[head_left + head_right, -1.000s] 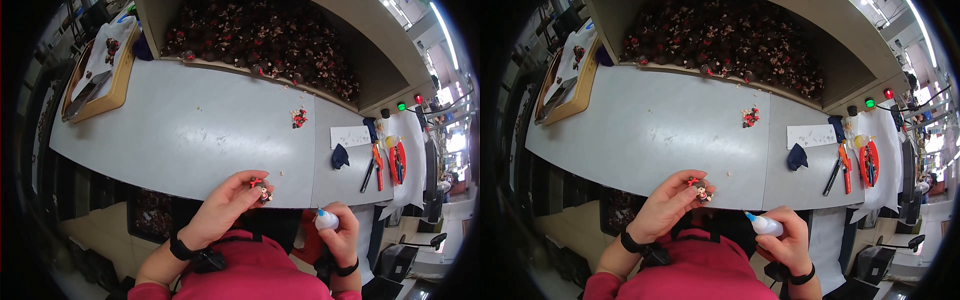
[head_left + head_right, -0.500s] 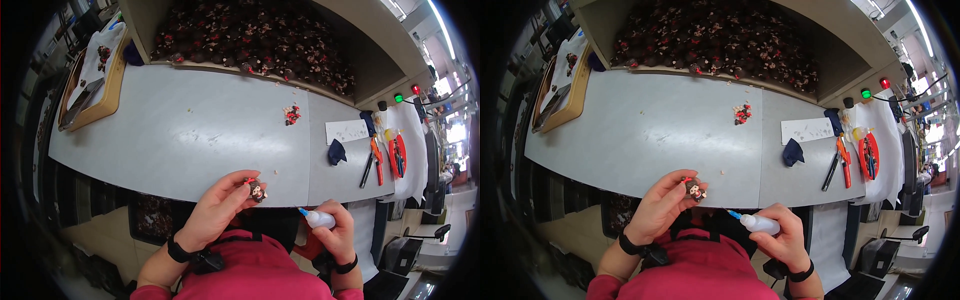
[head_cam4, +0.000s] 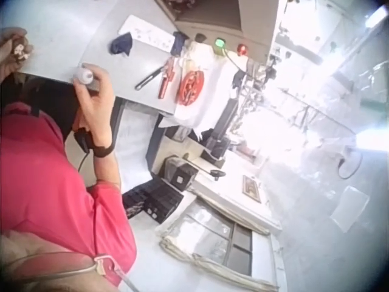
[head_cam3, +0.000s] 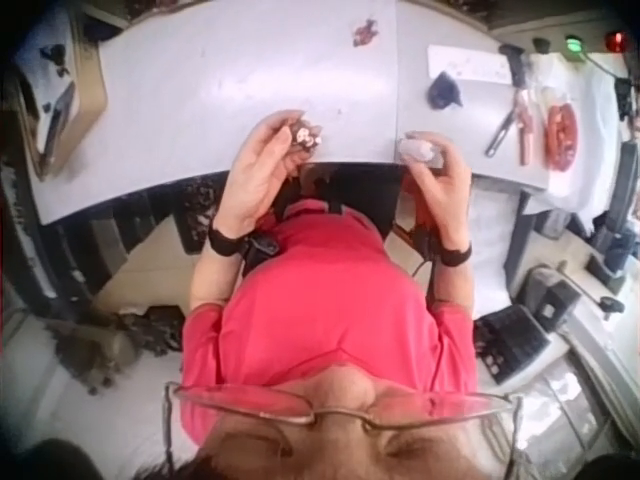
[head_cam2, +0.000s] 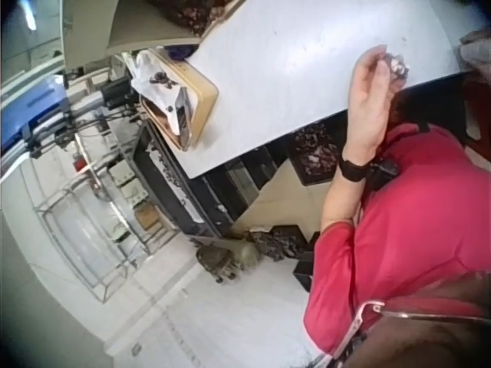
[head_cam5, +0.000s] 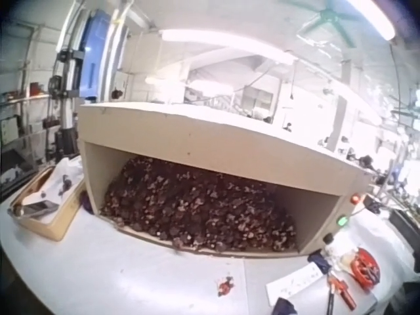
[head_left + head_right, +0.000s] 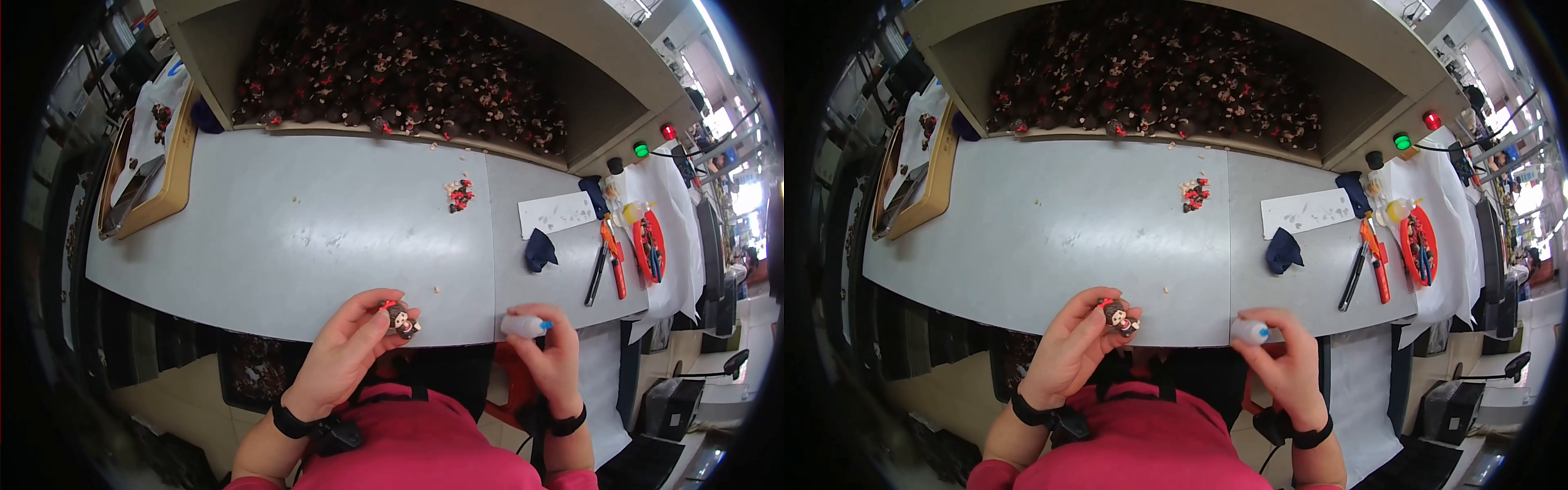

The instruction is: Assembling and gluing small components onto a decorative figurine.

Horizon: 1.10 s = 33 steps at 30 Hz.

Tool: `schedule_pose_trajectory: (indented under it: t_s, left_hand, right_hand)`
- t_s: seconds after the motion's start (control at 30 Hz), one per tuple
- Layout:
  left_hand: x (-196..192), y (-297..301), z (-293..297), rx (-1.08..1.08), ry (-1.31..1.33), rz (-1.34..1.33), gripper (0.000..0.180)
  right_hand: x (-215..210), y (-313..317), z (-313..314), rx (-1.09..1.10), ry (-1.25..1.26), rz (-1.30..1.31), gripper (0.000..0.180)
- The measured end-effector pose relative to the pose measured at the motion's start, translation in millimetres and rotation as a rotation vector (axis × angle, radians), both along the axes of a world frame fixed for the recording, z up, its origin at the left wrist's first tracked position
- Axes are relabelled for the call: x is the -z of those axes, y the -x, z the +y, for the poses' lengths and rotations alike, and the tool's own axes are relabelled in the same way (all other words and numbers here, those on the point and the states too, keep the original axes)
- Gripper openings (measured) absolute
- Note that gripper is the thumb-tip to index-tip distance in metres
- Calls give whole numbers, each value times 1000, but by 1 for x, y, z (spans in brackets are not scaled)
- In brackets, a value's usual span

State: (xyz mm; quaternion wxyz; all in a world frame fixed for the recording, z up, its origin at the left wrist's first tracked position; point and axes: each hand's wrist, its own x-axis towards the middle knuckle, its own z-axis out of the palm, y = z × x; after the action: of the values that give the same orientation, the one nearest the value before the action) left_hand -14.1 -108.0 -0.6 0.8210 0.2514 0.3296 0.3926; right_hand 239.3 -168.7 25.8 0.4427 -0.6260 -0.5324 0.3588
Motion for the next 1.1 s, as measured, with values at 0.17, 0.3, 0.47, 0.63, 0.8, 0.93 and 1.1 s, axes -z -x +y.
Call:
schedule_pose_trajectory:
  t_s: [0.17, 0.3, 0.47, 0.63, 0.8, 0.93, 1.1]
  left_hand:
    - [1, 0, -1, 8, -22, -27, 31]
    - [-2, -1, 1, -38, -27, -17, 30]
    - [-1, 1, 11, -74, -114, 56, 27]
    - [4, 4, 19, -46, -150, 31, 25]
    - [11, 13, 17, -42, -140, -46, 26]
    - [12, 15, 17, -26, -159, -107, 26]
    - [15, 16, 19, -34, -122, -149, 29]
  right_hand:
    - [18, -17, 22, 61, -137, -436, 30]
    - [24, -17, 28, 113, -101, -391, 30]
    - [22, -12, -5, 236, -294, -455, 26]
    - [7, 38, 18, -186, -264, -633, 29]
    - [16, 54, 39, -275, -206, -831, 40]
    - [17, 55, 34, -233, -159, -892, 42]
    - [15, 60, 40, -250, -196, -891, 41]
